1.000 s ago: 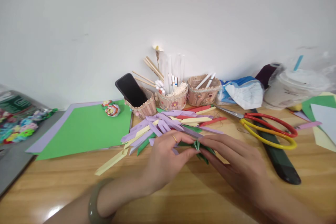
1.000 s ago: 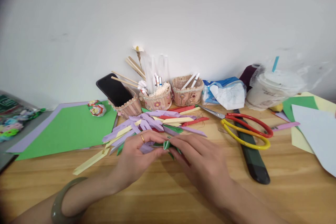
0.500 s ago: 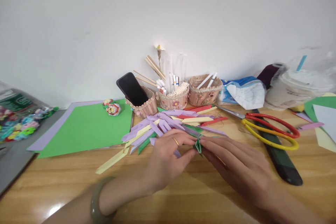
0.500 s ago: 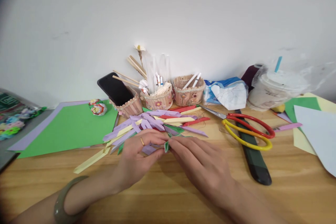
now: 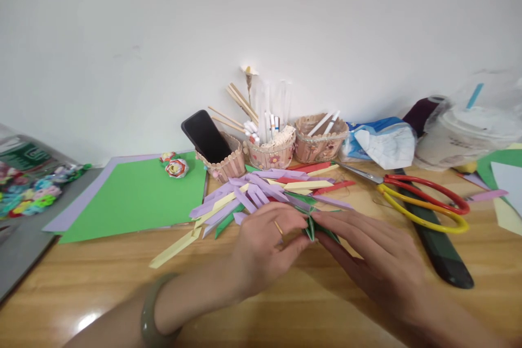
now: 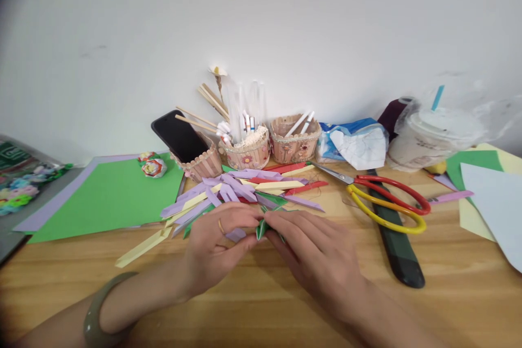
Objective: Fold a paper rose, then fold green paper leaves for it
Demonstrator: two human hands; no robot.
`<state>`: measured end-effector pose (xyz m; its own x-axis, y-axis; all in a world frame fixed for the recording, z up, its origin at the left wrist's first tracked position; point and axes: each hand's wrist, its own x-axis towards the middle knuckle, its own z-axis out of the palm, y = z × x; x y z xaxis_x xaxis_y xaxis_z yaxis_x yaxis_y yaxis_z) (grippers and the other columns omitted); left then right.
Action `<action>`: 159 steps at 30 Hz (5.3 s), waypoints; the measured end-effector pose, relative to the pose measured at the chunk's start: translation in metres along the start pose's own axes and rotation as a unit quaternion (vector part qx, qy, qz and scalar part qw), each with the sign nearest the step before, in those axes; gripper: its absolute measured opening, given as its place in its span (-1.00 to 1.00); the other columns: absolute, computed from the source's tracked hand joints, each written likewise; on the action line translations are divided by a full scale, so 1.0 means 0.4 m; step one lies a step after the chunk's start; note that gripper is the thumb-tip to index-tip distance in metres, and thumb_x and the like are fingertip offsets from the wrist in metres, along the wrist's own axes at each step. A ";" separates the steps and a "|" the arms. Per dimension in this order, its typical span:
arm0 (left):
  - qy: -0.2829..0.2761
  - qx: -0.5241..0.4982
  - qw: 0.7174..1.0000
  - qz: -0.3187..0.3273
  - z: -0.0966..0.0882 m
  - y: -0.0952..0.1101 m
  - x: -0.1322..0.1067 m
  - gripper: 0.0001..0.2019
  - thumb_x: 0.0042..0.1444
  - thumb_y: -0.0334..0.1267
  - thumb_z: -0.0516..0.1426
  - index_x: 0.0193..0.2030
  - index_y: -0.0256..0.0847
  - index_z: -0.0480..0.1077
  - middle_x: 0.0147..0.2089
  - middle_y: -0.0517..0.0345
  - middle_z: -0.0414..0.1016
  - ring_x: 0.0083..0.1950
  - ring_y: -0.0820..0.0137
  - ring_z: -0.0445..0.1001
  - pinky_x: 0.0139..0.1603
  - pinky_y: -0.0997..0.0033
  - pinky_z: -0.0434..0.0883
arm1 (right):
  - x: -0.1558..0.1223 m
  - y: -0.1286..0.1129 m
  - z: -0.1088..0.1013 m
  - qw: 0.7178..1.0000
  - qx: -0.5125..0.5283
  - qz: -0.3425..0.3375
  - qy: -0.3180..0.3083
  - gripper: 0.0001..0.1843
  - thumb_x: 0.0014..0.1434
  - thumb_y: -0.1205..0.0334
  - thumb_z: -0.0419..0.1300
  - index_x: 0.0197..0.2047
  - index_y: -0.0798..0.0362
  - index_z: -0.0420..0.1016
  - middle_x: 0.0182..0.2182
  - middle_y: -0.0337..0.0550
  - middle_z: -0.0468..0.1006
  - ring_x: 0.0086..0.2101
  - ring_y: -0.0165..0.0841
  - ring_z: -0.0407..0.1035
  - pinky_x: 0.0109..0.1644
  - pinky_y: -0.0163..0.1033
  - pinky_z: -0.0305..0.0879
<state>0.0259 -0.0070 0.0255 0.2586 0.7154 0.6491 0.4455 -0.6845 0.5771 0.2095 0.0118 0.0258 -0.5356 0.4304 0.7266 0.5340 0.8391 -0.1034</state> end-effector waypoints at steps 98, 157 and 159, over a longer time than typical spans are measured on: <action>-0.123 -0.213 0.940 -0.238 -0.018 0.008 0.041 -0.87 -0.13 -0.37 0.25 -0.55 -0.29 0.36 -0.46 0.20 0.37 -0.39 0.49 0.33 -0.36 0.49 0.31 | 0.053 0.014 -0.014 0.845 0.398 0.329 -0.141 -0.74 0.03 0.06 0.21 -0.53 0.06 0.42 -0.55 -0.24 0.43 -0.50 -0.41 0.31 -0.47 -0.33 0.24; -0.129 -0.344 0.839 -0.402 0.006 -0.027 0.027 -0.86 -0.13 -0.34 0.19 -0.45 -0.27 0.28 -0.49 0.26 0.31 -0.48 0.56 0.28 -0.46 0.54 0.26 | 0.058 0.005 -0.004 0.797 0.383 0.405 -0.232 -0.96 -0.05 0.31 0.14 -0.48 0.09 0.39 -0.55 -0.26 0.40 -0.49 -0.45 0.29 -0.42 -0.35 0.22; -0.133 -0.350 0.835 -0.404 0.002 -0.025 0.029 -0.84 -0.11 -0.29 0.19 -0.43 -0.27 0.28 -0.48 0.25 0.31 -0.47 0.54 0.30 -0.44 0.52 0.27 | 0.059 0.005 -0.004 0.783 0.402 0.405 -0.246 -0.93 -0.02 0.28 0.12 -0.47 0.09 0.39 -0.54 -0.26 0.41 -0.50 -0.44 0.29 -0.44 -0.36 0.21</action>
<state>0.0253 0.0080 0.0267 0.3392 0.9248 -0.1722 -0.0182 0.1894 0.9817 0.1991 0.0232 0.0439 -0.5265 0.8406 -0.1276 0.3494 0.0771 -0.9338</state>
